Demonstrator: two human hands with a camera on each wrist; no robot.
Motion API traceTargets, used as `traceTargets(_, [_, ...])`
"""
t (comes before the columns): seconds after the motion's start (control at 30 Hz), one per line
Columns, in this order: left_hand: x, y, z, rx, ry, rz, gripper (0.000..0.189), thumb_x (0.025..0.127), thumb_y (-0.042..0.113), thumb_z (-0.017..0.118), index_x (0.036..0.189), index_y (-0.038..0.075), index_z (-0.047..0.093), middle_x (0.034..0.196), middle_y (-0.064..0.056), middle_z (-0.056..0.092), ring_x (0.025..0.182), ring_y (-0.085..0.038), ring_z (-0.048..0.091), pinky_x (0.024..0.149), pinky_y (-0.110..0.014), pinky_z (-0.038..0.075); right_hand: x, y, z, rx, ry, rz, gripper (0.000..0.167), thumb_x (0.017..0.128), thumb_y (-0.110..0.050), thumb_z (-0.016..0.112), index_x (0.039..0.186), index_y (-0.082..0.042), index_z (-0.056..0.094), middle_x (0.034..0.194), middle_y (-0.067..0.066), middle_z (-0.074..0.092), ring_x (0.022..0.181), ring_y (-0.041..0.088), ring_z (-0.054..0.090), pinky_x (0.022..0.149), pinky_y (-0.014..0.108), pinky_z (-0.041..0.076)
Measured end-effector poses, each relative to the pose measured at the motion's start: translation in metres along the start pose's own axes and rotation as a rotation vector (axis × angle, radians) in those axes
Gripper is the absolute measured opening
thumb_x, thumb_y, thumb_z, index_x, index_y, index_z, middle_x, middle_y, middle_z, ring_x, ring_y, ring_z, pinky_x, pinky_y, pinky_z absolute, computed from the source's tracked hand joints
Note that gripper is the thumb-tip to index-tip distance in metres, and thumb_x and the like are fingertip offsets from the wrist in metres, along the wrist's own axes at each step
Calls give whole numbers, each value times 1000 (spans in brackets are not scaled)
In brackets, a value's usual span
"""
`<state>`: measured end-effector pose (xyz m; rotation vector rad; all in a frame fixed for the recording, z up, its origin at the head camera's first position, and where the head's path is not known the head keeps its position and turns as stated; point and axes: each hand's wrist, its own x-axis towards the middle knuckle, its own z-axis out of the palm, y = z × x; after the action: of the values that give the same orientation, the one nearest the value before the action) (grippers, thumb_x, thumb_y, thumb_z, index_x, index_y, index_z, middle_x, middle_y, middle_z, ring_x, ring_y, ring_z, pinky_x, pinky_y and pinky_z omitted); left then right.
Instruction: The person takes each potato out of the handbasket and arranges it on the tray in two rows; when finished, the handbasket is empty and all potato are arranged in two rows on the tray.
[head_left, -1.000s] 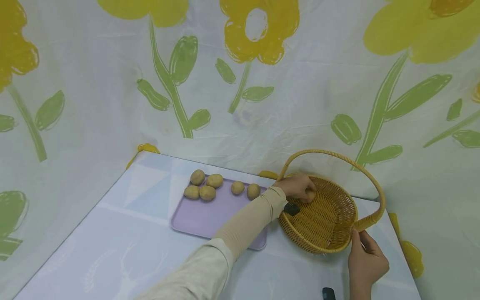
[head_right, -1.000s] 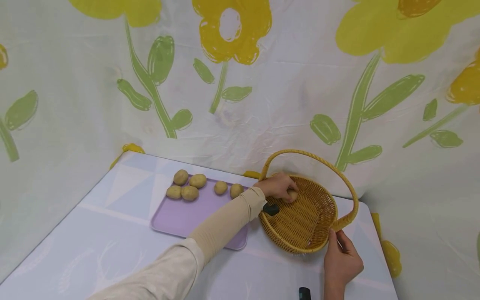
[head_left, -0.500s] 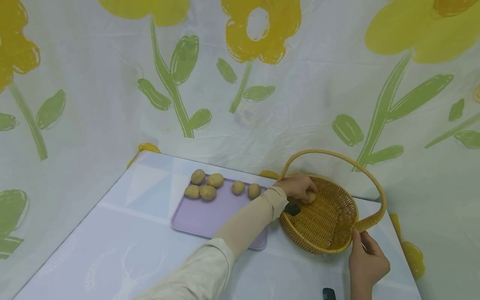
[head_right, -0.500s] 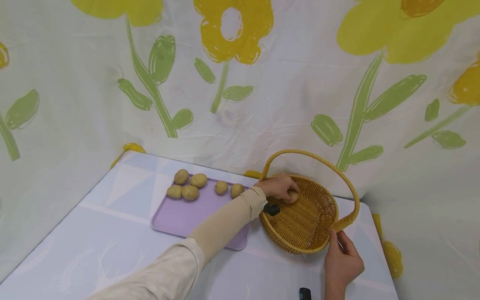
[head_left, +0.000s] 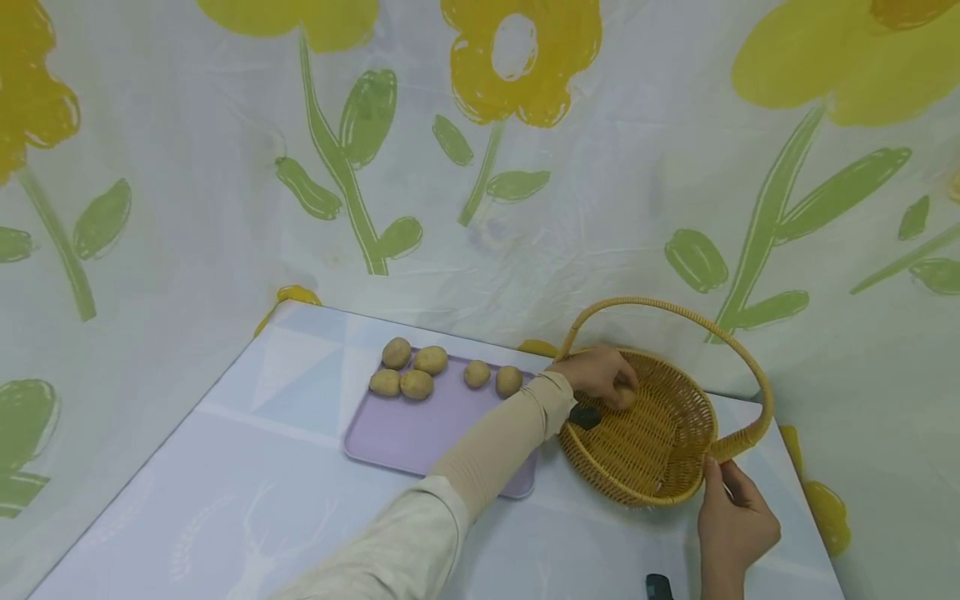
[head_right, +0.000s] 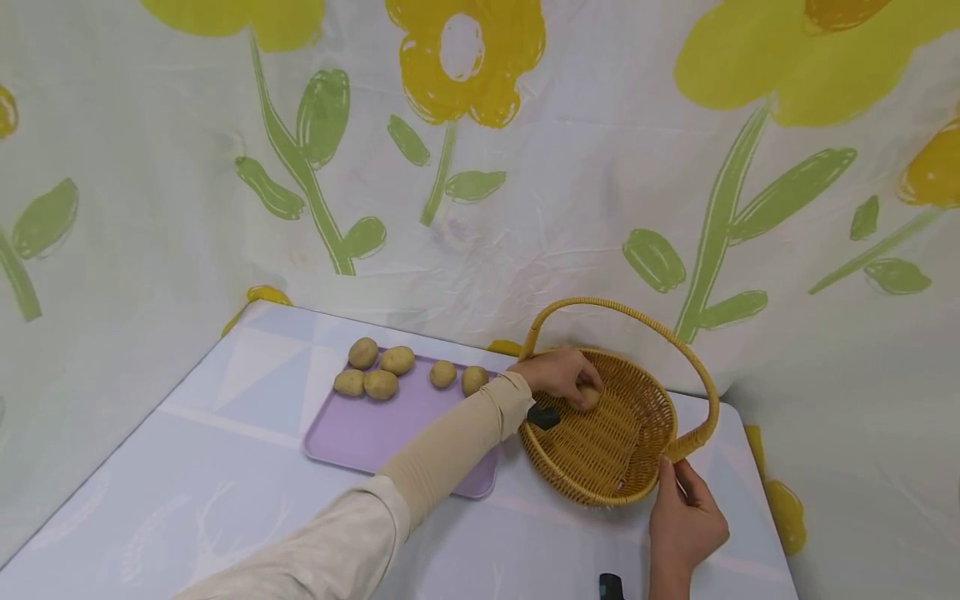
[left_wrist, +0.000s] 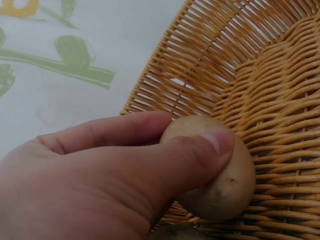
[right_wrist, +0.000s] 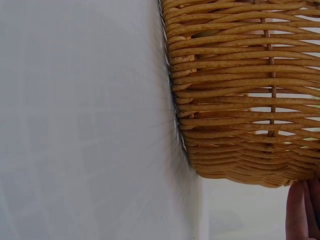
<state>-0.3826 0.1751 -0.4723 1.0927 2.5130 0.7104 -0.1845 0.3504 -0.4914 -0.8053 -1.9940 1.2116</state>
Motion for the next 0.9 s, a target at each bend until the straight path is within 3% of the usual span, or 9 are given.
traceTargets(0.23, [0, 1, -1, -63, -6, 25, 33, 84, 26, 87, 115, 22, 77, 116, 11, 75, 101, 1, 64, 84, -9, 50, -1, -3, -2, -3, -2, 11, 31, 94, -26, 74, 115, -3, 75, 117, 18, 71, 80, -28, 53, 68, -4, 47])
traceTargets(0.63, [0, 1, -1, -166, 18, 35, 29, 83, 24, 87, 110, 23, 78, 110, 14, 75, 97, 3, 63, 82, -7, 48, -4, -7, -2, -9, -7, 38, 32, 95, -26, 74, 117, -3, 75, 119, 18, 71, 78, -28, 52, 69, -5, 47])
traceTargets(0.9, [-2, 1, -3, -314, 48, 27, 33, 81, 19, 88, 112, 19, 77, 112, 10, 76, 98, 4, 65, 85, -6, 51, -4, -7, -2, 1, -5, 23, 31, 95, -24, 73, 116, -1, 74, 118, 20, 70, 76, -30, 50, 69, -5, 46])
